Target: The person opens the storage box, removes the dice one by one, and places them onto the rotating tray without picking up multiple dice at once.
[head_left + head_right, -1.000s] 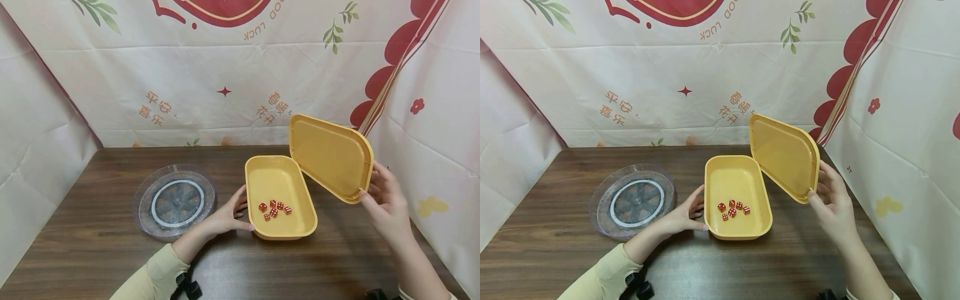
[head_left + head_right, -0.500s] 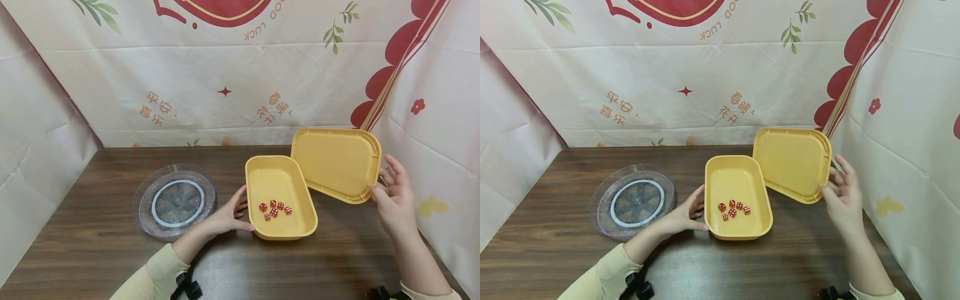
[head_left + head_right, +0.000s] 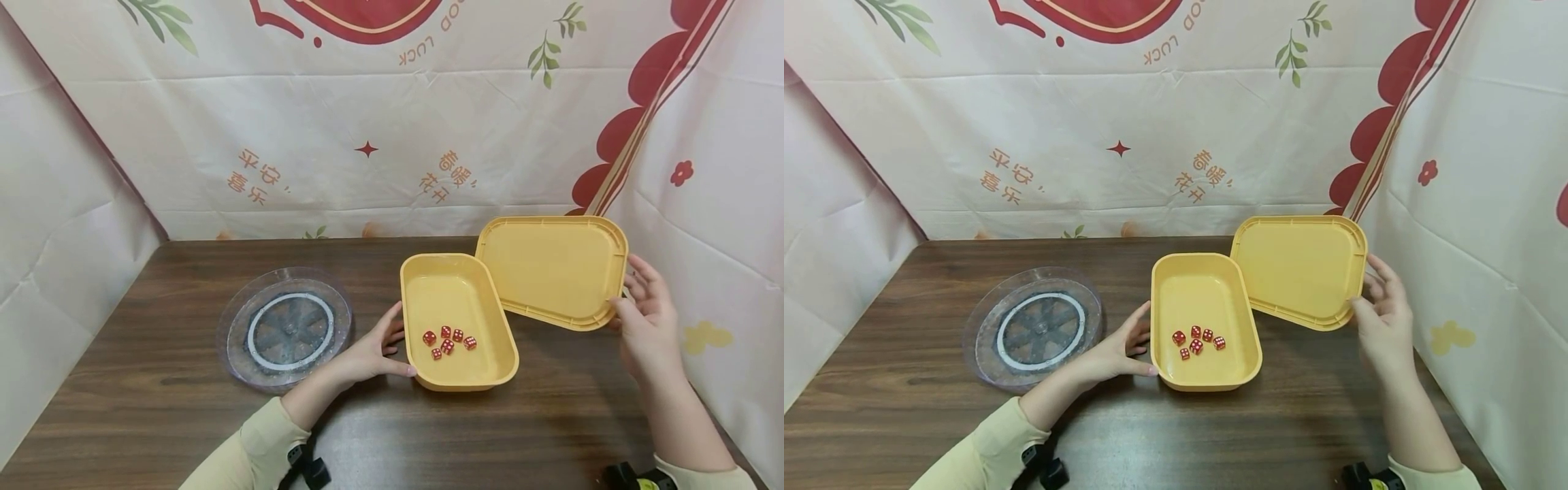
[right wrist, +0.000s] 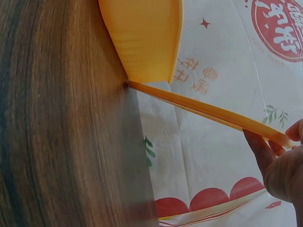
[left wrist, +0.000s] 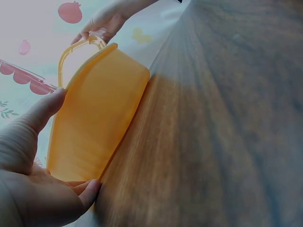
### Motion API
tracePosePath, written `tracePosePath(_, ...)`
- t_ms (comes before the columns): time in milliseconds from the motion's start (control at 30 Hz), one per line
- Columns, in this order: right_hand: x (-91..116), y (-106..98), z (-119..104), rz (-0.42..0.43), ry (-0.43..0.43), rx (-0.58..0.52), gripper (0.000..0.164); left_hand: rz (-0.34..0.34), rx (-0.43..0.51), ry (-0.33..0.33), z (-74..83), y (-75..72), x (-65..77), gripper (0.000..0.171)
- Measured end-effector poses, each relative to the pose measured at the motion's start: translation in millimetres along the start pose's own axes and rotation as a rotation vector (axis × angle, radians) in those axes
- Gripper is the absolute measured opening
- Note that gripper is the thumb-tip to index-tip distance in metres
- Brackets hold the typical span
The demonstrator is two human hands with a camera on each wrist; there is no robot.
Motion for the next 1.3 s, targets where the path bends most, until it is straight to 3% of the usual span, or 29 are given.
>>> tracePosePath(1067,-14,-61,51,0.057,0.191,-0.213,0.062,0.000,-0.009,-0.012,0.2,0.7,-0.2,0.112)
tracePosePath(1167,-15,-68,57,0.054,0.217,-0.211,0.062,0.003,-0.010,-0.013,0.1,0.5,0.2,0.111)
tracePosePath(1300,-16,-76,64,0.023,0.260,-0.110,0.063,0.007,-0.007,-0.014,-0.5,-0.5,0.0,0.111)
Point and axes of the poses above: each hand's wrist, its own x-axis away from the middle knuckle, its own y-axis out of the palm, z = x × y, the point moved 10 cm from there along -x, towards the middle knuckle, and after that the axes turned 6 degrees about x, right-handed, at the moved point
